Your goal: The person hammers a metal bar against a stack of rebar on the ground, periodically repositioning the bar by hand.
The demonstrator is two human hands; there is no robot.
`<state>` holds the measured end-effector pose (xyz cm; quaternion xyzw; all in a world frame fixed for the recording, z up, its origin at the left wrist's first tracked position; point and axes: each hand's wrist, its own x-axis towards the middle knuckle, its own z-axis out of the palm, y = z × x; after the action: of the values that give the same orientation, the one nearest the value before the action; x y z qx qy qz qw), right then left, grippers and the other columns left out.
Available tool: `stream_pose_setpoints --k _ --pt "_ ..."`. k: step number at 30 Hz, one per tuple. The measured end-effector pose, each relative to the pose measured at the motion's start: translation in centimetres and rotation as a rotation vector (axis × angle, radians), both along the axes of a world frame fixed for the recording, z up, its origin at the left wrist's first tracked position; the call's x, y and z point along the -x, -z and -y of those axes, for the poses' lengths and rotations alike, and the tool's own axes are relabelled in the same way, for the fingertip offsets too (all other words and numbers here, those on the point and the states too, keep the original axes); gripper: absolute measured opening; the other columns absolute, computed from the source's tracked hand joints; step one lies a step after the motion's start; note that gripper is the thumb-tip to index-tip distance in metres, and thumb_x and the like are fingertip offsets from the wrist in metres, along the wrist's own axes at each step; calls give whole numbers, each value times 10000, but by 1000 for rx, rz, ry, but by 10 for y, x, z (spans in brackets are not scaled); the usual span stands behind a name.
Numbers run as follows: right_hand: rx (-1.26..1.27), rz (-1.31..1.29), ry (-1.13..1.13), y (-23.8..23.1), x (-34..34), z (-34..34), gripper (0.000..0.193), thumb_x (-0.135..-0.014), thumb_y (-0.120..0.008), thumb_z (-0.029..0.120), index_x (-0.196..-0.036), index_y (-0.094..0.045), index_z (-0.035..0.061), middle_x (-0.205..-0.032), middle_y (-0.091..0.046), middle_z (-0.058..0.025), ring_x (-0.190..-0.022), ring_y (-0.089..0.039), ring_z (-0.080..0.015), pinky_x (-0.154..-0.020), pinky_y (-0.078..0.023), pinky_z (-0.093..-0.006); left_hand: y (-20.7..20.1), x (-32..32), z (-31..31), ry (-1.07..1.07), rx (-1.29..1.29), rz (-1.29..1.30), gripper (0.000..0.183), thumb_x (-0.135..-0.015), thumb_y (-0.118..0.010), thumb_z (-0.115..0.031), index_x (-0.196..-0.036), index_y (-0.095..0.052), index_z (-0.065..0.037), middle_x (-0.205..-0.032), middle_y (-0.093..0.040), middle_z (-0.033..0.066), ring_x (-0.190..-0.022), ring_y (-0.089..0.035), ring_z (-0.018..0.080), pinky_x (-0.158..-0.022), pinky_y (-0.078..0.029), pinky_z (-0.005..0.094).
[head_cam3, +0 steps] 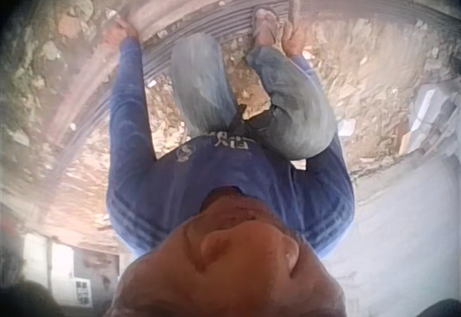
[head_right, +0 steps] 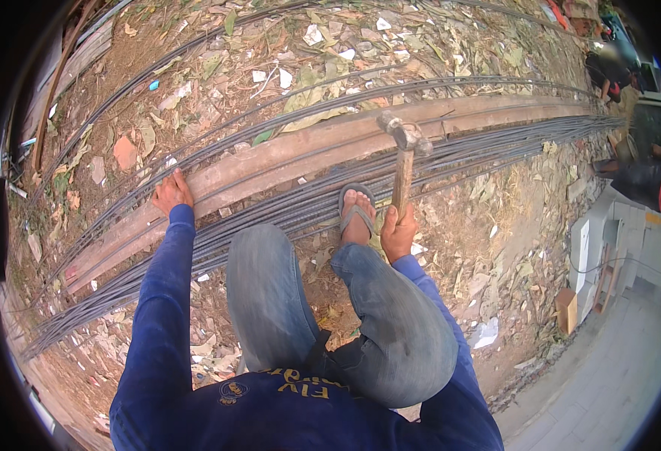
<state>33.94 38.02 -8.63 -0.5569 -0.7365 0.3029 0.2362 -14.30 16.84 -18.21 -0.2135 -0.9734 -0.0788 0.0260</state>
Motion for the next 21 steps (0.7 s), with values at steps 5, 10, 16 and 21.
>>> stream_pose_setpoints --k 5,10,16,21 --pt "203 296 -137 -5 19 -14 403 -1009 -550 407 -977 -594 7 -702 -620 -289 -719 -628 -507 -602 -451 -545 2 -4 -1 -6 70 29 499 -1045 -403 -459 -997 -770 -123 -1088 -707 77 -1059 -596 298 -1045 -344 553" --pt "192 50 -90 -52 0 3 350 -977 -595 343 -1035 -609 -2 -728 -632 -301 -756 -653 -494 -646 -503 -510 -6 -11 5 -20 31 3 504 -1037 -416 -482 -1069 -750 -106 -1096 -711 83 -1132 -593 299 -1088 -279 641" --pt "291 136 11 -63 -40 20 357 -981 -595 367 -997 -588 10 -705 -628 -232 -657 -658 -387 -609 -478 -462 -45 -139 -93 314 -361 153 571 -998 -462 -539 -1365 -604 -126 -1522 -463 156 -1463 -348 349 -1167 -60 699" --pt "310 -28 124 -63 -47 25 390 -1029 -519 380 -931 -578 6 -604 -545 -107 -541 -533 -206 -538 -420 -396 -19 -143 -130 643 -208 -94 664 -983 -440 -592 -1472 -489 -145 -1520 -467 150 -1483 -312 349 -1185 10 667"
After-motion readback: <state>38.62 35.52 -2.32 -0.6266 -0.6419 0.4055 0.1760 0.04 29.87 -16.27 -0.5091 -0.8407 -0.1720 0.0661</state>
